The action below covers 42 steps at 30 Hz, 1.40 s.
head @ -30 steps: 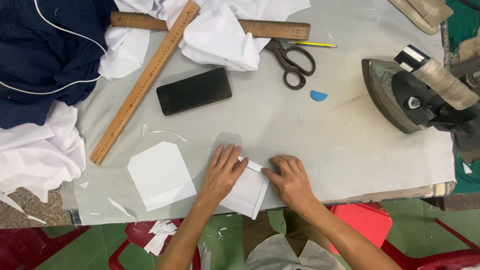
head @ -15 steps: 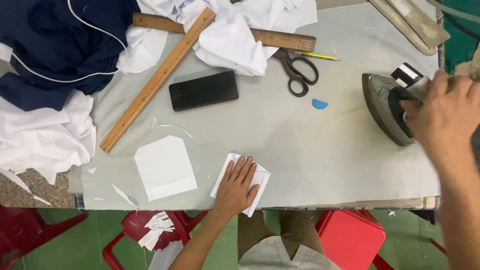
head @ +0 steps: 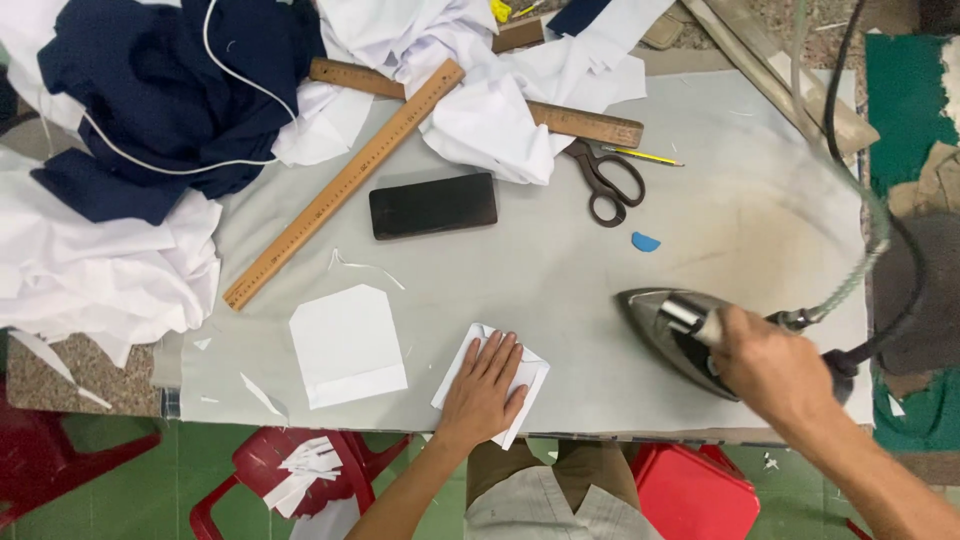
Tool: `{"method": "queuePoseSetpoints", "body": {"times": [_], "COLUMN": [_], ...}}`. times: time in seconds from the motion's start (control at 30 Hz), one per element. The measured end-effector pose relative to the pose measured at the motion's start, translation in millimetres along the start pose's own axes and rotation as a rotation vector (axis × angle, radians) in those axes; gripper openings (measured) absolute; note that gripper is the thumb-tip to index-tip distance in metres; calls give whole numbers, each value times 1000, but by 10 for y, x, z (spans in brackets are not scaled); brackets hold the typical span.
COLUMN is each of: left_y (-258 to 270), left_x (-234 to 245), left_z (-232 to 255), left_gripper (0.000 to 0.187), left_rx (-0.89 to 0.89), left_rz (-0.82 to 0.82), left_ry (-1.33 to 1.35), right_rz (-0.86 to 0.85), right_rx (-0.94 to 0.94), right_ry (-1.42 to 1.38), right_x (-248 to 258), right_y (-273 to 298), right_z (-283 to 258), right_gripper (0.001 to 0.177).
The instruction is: The person irons a small white fabric piece on a table using a steam iron. They also use a ruler and a blue marker to measure and mark the fabric. A black rectangular object is placed on the fabric during the ironing process.
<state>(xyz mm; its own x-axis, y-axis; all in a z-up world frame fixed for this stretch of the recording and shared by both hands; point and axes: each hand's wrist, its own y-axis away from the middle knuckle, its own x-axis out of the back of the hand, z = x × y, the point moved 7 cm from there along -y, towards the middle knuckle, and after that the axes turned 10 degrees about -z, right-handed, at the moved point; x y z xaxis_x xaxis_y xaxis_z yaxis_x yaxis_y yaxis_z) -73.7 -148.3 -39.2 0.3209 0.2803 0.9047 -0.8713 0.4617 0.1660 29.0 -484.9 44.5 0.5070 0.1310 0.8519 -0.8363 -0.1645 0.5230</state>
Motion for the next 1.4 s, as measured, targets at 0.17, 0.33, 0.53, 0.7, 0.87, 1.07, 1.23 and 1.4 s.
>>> {"method": "queuePoseSetpoints", "body": {"times": [0.17,0.33,0.53,0.7,0.87,1.07,1.23,1.4], "left_y": [33,52,63,87,140,126,128,155], "left_x": [24,58,24,-106,-62,21,-162,36], "left_z": [-5,26,49,119,74,51,33,80], "left_gripper": [60,55,56,61,64,63,66,64], "left_rx": [41,29,-6,18,71,51,35,43], "left_rz": [41,82,64,-7,26,58,28,48], "left_ry": [24,20,-22,-215,-30,-4,70,-4], "right_rz": [113,138,410,400,328,-338,-293,-90], "right_rx": [240,263,355,402,520,93,43,176], "right_ry": [26,-44,-229,257,368,-196,-132,-143], "right_x": [88,424,724,430,595,744,553,864], "right_y": [-54,-217,172,489,334,-348,-589,-744], "right_z": [-666,-946,-1011,-785,-949,-1149,-1215,-1532], "right_gripper": [21,28,60,76,81,71,58,53]}}
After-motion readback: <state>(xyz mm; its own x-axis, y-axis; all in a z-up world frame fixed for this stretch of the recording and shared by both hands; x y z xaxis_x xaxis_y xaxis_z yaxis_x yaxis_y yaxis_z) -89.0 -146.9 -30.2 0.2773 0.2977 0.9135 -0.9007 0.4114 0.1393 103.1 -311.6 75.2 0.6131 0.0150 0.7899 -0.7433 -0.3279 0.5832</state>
